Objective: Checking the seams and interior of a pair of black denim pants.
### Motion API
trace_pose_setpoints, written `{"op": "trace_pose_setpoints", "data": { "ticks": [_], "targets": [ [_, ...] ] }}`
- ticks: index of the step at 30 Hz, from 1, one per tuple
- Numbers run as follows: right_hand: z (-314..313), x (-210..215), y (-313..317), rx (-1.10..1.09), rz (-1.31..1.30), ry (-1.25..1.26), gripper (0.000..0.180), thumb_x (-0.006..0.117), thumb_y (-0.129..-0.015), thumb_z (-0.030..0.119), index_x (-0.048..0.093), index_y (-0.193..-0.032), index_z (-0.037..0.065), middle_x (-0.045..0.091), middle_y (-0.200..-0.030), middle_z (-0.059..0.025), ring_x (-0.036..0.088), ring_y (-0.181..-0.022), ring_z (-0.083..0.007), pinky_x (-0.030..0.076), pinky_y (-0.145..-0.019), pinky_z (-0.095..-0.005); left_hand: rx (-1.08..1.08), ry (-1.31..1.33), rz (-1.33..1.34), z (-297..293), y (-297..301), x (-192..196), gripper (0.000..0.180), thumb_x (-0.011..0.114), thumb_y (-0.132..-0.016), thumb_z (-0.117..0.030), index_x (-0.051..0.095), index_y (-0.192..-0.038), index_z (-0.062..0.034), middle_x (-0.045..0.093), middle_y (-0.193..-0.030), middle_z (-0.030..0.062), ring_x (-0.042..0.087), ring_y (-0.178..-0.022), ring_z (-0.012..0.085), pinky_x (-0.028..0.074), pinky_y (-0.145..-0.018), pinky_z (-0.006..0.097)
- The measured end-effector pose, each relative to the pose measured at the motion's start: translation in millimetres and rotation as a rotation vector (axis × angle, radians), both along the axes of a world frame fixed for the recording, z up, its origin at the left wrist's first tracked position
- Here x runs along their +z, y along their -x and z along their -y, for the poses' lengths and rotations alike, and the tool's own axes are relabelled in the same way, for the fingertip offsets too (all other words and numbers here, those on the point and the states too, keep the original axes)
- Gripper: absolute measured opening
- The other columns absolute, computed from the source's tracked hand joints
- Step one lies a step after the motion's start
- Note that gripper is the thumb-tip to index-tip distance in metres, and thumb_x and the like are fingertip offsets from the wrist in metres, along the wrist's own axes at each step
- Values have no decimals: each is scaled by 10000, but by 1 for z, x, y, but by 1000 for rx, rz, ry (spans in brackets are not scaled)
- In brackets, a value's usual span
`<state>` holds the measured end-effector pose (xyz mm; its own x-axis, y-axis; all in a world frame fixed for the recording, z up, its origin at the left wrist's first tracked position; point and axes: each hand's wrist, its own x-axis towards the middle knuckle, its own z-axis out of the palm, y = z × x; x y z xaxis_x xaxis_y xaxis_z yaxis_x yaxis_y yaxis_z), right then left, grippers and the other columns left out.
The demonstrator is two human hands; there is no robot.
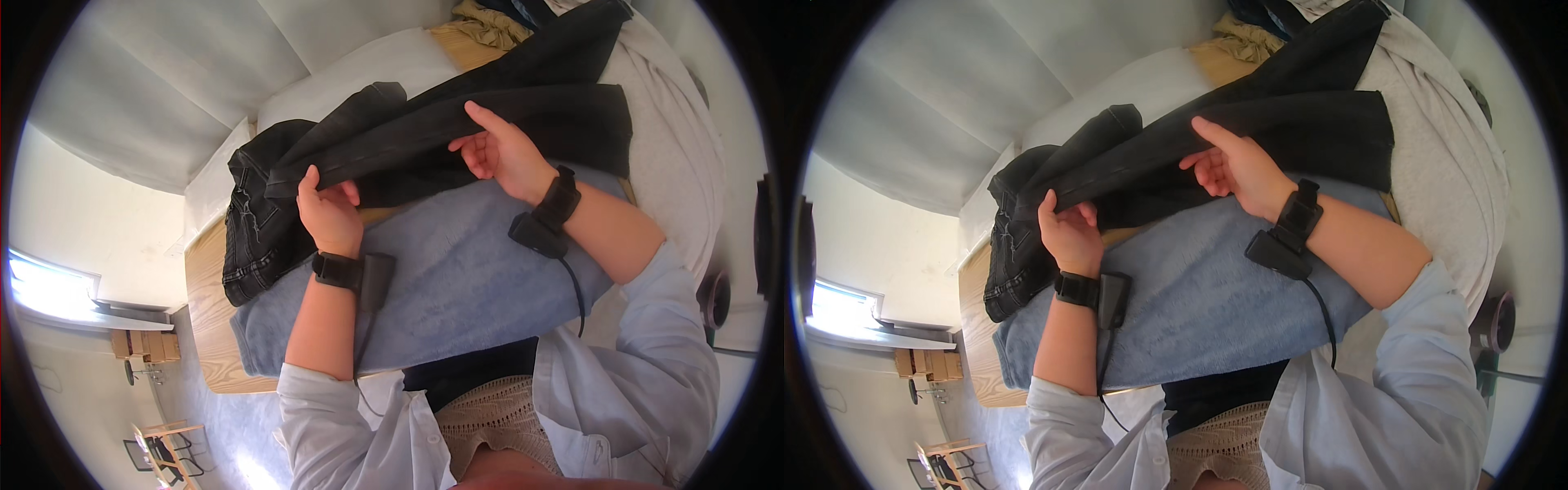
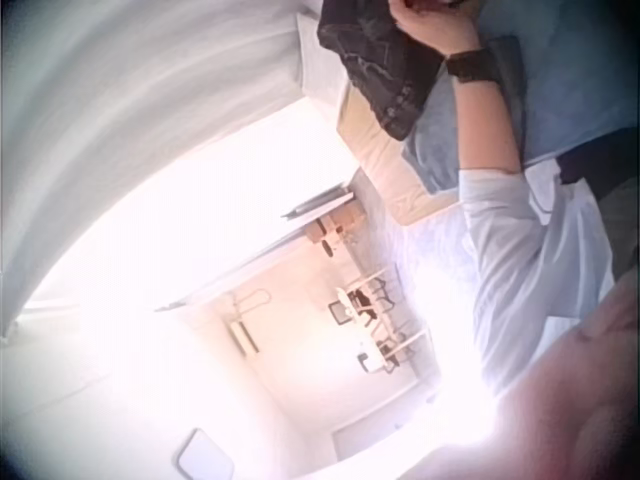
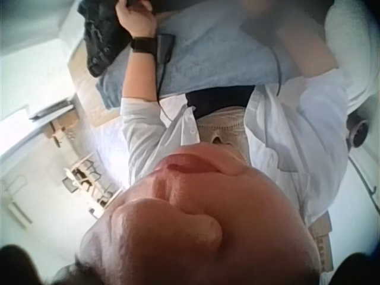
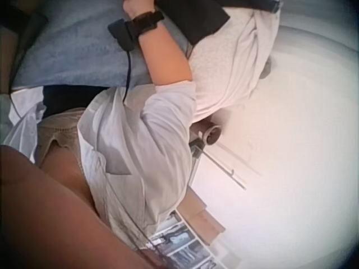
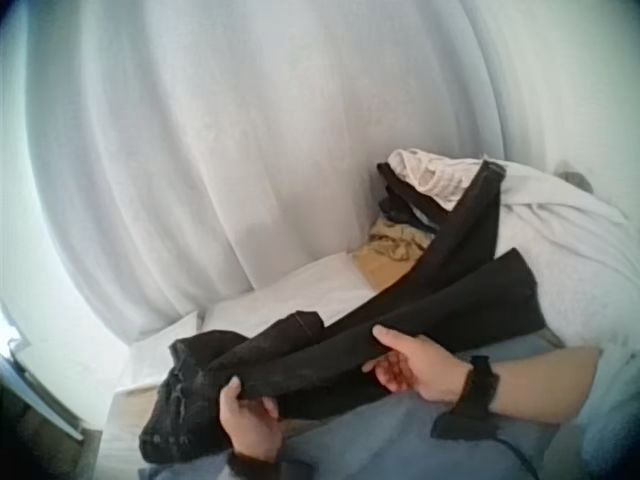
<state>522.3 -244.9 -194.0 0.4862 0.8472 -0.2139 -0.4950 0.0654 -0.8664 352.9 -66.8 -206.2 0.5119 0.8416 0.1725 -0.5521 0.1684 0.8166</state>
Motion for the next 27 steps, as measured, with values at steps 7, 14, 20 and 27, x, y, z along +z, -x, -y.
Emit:
{"op": "trace_pose_setpoints", "data": {
  "ticks": [7, 14, 20, 27],
  "targets": [
    [-4, -9, 5, -109, 81, -58, 361, 554, -874, 378, 607, -768, 37, 576, -624, -66, 518, -571, -116, 378, -527, -242, -65, 93, -22, -5, 1, -3, 296, 479, -906, -317, 583, -858, -44, 587, -675, 76, 504, -547, 176, 368, -500, 278],
    [-3, -9, 5, -140, 77, -91, 339, 544, -873, 354, 613, -783, 35, 561, -611, -59, 520, -584, -125, 376, -548, -240, -136, -110, -199, 9, -1, 7, 241, 518, -910, -269, 541, -958, -34, 594, -731, 68, 541, -554, 163, 410, -480, 272],
    [-2, -5, 6, -41, 100, -118, 412, 548, -878, 429, 636, -816, 32, 563, -616, -49, 487, -551, -115, 374, -536, -240, -103, -181, -77, 13, 2, 8, 233, 502, -925, -253, 526, -987, -29, 589, -761, 95, 538, -549, 181, 412, -476, 278],
    [-4, -3, 11, 81, 214, -93, 511, 480, -910, 513, 665, -841, 42, 559, -630, -14, 470, -551, -88, 375, -548, -219, 85, -105, 3, 9, 2, 7, 267, 516, -927, -282, 545, -957, -18, 600, -756, 102, 522, -516, 182, 412, -470, 281]
  ]
}}
